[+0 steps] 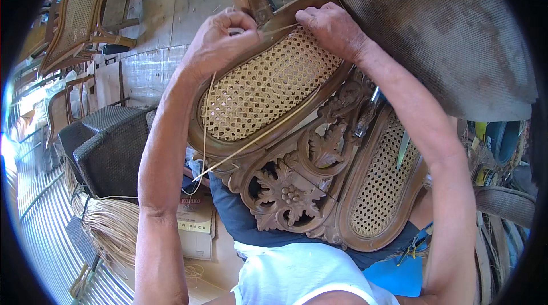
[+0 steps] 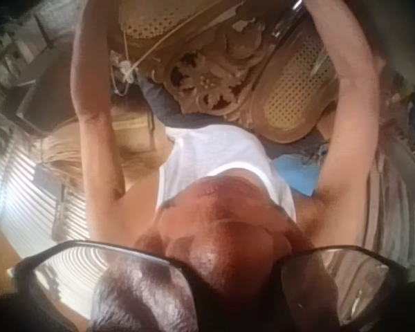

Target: Repairing a wooden chair by weaving cane material and using glue and small nails.

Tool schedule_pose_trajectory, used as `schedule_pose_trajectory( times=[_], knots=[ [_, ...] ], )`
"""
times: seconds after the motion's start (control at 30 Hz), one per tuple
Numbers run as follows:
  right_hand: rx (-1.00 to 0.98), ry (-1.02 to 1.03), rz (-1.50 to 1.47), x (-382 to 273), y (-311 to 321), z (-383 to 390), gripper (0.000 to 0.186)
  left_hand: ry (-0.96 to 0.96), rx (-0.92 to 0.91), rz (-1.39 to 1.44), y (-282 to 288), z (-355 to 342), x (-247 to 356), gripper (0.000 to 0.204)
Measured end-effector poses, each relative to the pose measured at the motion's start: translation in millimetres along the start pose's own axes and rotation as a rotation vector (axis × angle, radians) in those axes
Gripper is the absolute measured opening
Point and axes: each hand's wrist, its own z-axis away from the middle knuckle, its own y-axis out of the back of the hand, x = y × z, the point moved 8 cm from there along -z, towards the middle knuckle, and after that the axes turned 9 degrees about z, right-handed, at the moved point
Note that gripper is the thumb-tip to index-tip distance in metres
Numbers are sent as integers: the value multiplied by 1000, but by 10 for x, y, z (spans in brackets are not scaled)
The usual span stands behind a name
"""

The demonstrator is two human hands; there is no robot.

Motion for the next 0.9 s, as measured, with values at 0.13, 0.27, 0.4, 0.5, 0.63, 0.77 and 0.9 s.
schedule_pose_trajectory(
  times=[0.13,0.27,0.4,0.5,0.63,0.77,0.9],
  knots=[
    [173,-123,-118,-29,101,22,14,-211,-19,-440,-176,125,269,21],
    [258,-369,-415,110,-24,164,8,-332,26,-705,-469,429,357,13],
    [302,-444,-491,108,-34,195,6,-438,134,-798,-489,614,424,10],
    [249,-490,-455,174,-88,228,6,-370,134,-727,-412,555,482,12],
    [215,-422,-351,160,-60,158,10,-230,74,-627,-305,376,433,16],
    [192,-462,-368,143,4,97,13,-154,-70,-706,-448,205,369,18],
    [278,-623,-521,127,-49,320,12,-190,17,-762,-515,92,305,19]
  ],
)
